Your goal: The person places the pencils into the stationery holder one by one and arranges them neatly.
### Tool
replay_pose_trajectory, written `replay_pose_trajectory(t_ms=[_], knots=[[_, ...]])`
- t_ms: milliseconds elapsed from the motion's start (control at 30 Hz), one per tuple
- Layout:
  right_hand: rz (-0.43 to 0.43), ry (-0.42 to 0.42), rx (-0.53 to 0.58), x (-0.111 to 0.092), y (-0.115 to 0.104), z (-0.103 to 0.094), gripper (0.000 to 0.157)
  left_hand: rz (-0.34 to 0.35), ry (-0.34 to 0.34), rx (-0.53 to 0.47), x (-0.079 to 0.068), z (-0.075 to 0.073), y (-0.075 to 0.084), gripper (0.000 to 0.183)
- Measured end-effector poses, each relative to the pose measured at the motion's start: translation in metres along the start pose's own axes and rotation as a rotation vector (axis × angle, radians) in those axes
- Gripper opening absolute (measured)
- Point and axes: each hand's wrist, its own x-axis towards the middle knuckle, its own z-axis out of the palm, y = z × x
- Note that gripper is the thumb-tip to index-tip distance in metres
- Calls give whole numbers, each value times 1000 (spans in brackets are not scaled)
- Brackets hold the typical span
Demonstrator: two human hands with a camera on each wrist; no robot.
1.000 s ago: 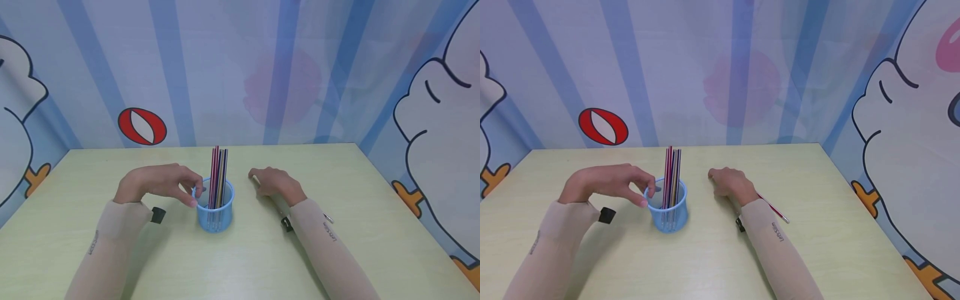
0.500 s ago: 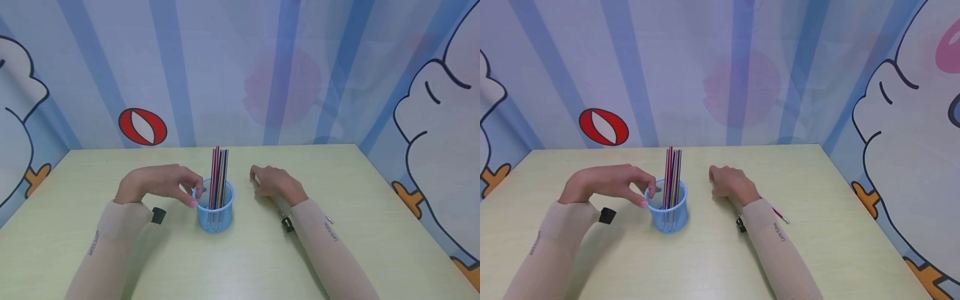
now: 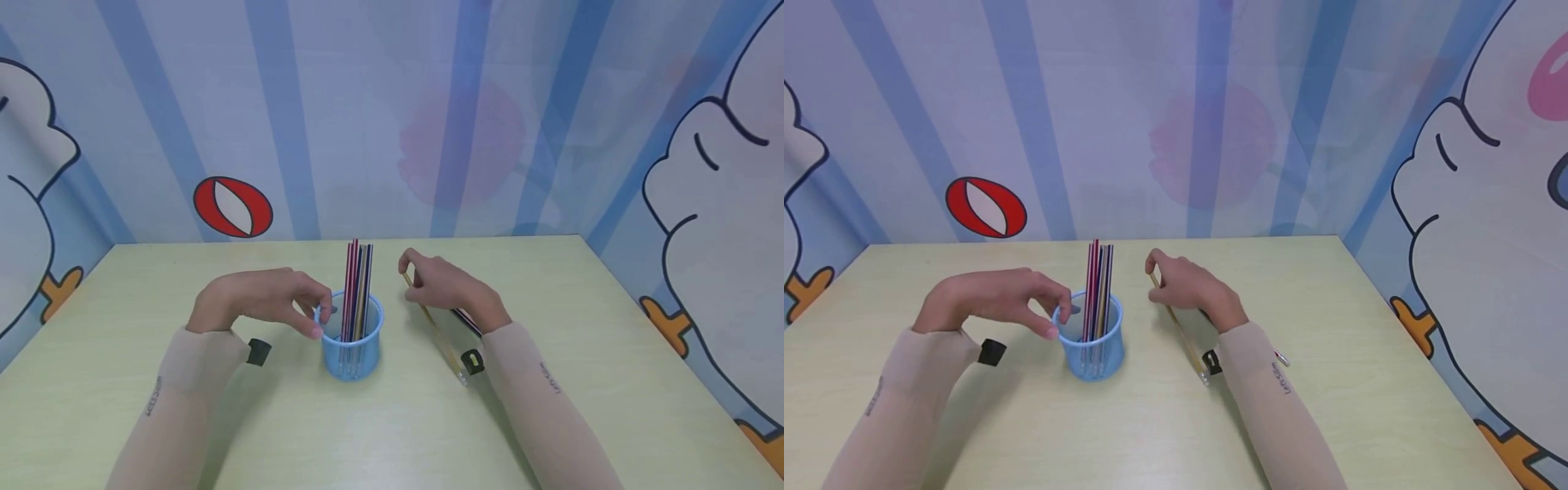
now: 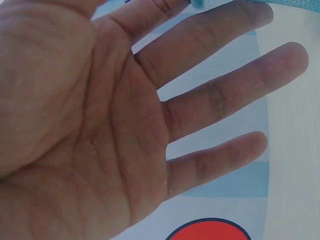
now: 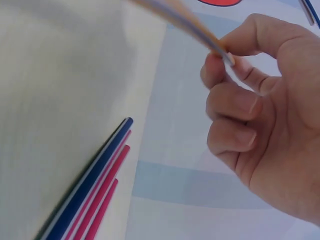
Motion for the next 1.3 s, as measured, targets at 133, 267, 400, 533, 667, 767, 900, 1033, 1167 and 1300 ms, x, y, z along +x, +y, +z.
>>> replay_pose_trajectory(t_ms=[133,267,400,533,667,767,900,1033,1167,1300], knots=[[-50,33,50,-2,-3,-4,34,13,4,2,0,0,-1,20],[-93,69,75,-4,-5,-8,33,25,3,0,1,0,-2,20],[-113,122,119,-6,-6,-12,33,21,-3,-3,1,0,-2,23],[-132,186,158,-9,-9,-17,35,18,-4,1,1,0,-2,21],[-157,229,160,-11,-13,-22,36,14,-5,2,1,0,-1,21],[-164,248,163,-13,-14,-23,36,9,-6,0,0,0,-1,21],[-172,257,173,-14,-16,-25,36,7,-3,2,0,0,-1,19],[-180,255,174,-16,-19,-25,36,9,-1,8,1,1,-1,19],[-189,263,166,-17,-23,-26,36,4,-4,10,1,1,-1,23],[-209,273,164,-20,-27,-27,36,6,-5,10,1,0,-1,24]])
